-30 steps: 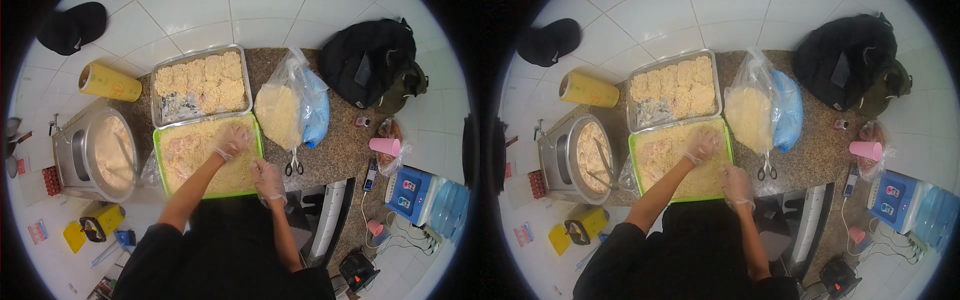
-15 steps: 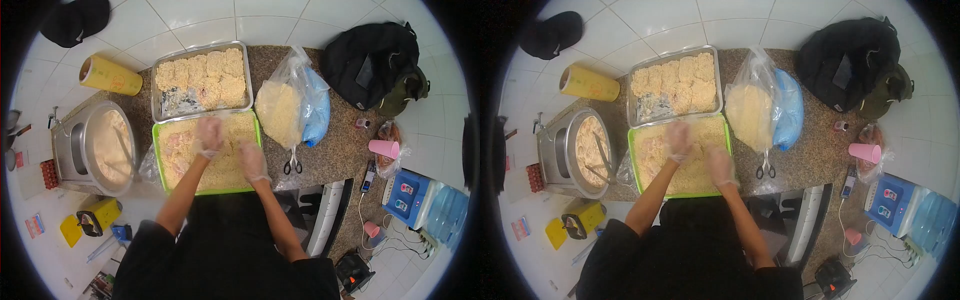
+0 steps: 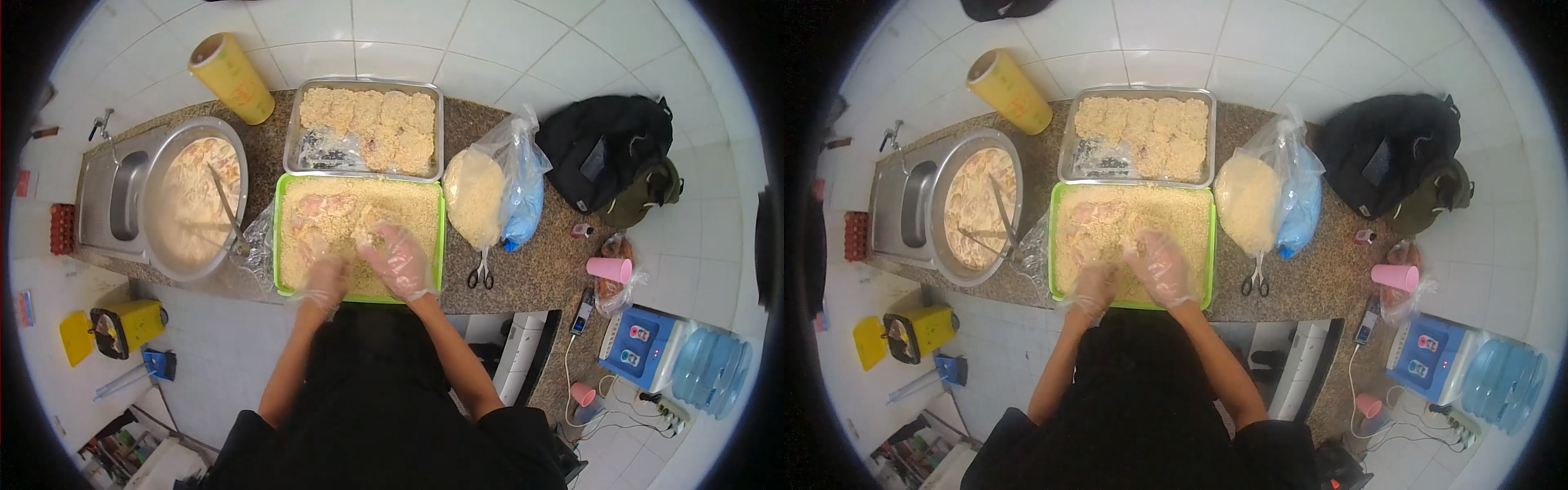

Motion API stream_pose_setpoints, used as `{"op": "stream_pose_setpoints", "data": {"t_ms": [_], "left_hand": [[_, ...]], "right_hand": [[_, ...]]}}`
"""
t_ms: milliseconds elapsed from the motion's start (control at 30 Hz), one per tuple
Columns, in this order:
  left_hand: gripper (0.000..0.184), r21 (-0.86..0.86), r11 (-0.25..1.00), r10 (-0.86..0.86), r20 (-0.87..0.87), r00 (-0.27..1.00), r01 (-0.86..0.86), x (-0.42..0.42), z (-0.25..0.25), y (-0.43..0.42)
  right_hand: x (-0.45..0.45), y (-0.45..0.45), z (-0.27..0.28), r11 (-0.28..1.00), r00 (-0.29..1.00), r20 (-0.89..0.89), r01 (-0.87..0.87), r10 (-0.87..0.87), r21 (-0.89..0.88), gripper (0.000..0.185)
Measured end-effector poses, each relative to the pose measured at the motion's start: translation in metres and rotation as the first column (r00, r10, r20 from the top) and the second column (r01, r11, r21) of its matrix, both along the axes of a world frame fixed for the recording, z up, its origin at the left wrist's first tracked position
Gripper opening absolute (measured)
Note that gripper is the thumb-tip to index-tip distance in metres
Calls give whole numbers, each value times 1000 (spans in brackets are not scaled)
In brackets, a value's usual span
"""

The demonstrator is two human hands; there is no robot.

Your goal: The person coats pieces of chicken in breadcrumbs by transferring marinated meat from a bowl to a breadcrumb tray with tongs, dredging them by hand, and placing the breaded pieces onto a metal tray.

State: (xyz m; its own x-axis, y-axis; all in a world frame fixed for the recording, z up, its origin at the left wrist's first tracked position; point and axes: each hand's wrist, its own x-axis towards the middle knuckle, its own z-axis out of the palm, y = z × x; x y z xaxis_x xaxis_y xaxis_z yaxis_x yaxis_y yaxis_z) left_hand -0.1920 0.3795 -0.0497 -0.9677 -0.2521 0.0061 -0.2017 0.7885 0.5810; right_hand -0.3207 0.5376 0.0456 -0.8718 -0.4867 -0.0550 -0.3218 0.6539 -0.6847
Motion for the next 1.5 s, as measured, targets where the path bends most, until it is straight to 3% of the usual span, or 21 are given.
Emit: {"op": "stream_pose_setpoints", "data": {"t_ms": [67, 133, 200, 300, 400, 500, 567, 600, 700, 800, 867, 933, 967, 1000, 1067, 1100, 1167, 1233, 1300, 1367, 1500], "left_hand": [[17, 25, 998, -53, 139, 989, 50, -2, -1, 8], [22, 15, 996, -94, 175, 980, 93, -12, 4, 22], [27, -50, 990, -124, 111, 986, 130, -32, 20, 30], [33, -378, 922, -228, -358, 905, 82, -46, -19, 35], [39, -185, 951, -201, 240, 950, 248, -43, 14, 33], [45, 43, 874, -377, 689, 619, 484, -70, 73, 24], [39, -123, 912, -308, 423, 852, 391, -61, 47, 27], [36, -187, 926, -274, 266, 924, 329, -53, 31, 31], [37, -236, 943, -192, 194, 962, 236, -43, -2, 38], [36, -51, 811, -408, 663, 627, 582, -76, 61, 28], [37, -53, 915, -301, 571, 763, 401, -82, 60, 37], [35, -191, 945, -205, 287, 936, 266, -89, 34, 35], [33, -307, 932, -187, 41, 981, 191, -81, -8, 36], [32, -392, 915, -178, -198, 964, 89, -69, -32, 40], [32, -261, 896, -274, 313, 909, 360, -73, 60, 39], [31, -150, 874, -322, 532, 783, 462, -78, 94, 38], [30, -259, 949, -127, 213, 969, 182, -65, 11, 50], [28, -245, 945, -163, 225, 961, 218, -41, -7, 57], [27, -154, 834, -401, 492, 773, 530, -60, 36, 41], [27, -96, 887, -334, 541, 772, 451, -57, 38, 36], [22, -67, 846, -438, 481, 760, 530, -37, 3, 12]], "right_hand": [[10, 7, -25, 983, 932, -362, 58, 8, 172, 51], [19, 15, -84, 891, 917, -378, 63, 126, 450, 61], [11, 23, -128, 874, 969, -216, -3, 123, 485, 68], [-20, 32, -132, 969, 983, 177, -97, 57, 227, 65], [-35, 28, -91, 995, 967, 248, -81, 63, 66, 51], [-42, 18, -89, 999, 992, 120, -37, 41, -32, 38], [-48, 7, -85, 975, 981, -192, 27, 16, 220, 30], [-52, 0, -88, 980, 988, -151, -10, 41, 200, 26], [-59, -21, -129, 981, 993, -24, -109, 114, 160, 24], [-59, -26, -162, 988, 958, 264, -139, 115, 73, 25], [-76, -23, -139, 995, 788, 610, -45, 87, -84, 25], [-94, -10, -190, 903, 910, 36, -414, 413, 116, 24], [-97, -7, -211, 804, 780, -226, -517, 584, 293, 25], [-88, -8, -193, 915, 927, -129, -311, 352, 258, 26], [-65, -9, -136, 950, 979, 82, 156, -185, 270, 30], [-56, -5, -135, 965, 989, -56, 145, -136, 218, 33], [-48, 3, -134, 988, 936, -347, 101, -57, 113, 40], [-35, 1, -100, 946, 991, -98, -51, 87, 321, 44], [-50, -11, -88, 884, 985, 102, -168, 137, 436, 49], [-51, -17, -97, 826, 949, 291, -260, 123, 500, 55], [-43, -9, -86, 954, 964, 190, -223, 186, 198, 58]]}}
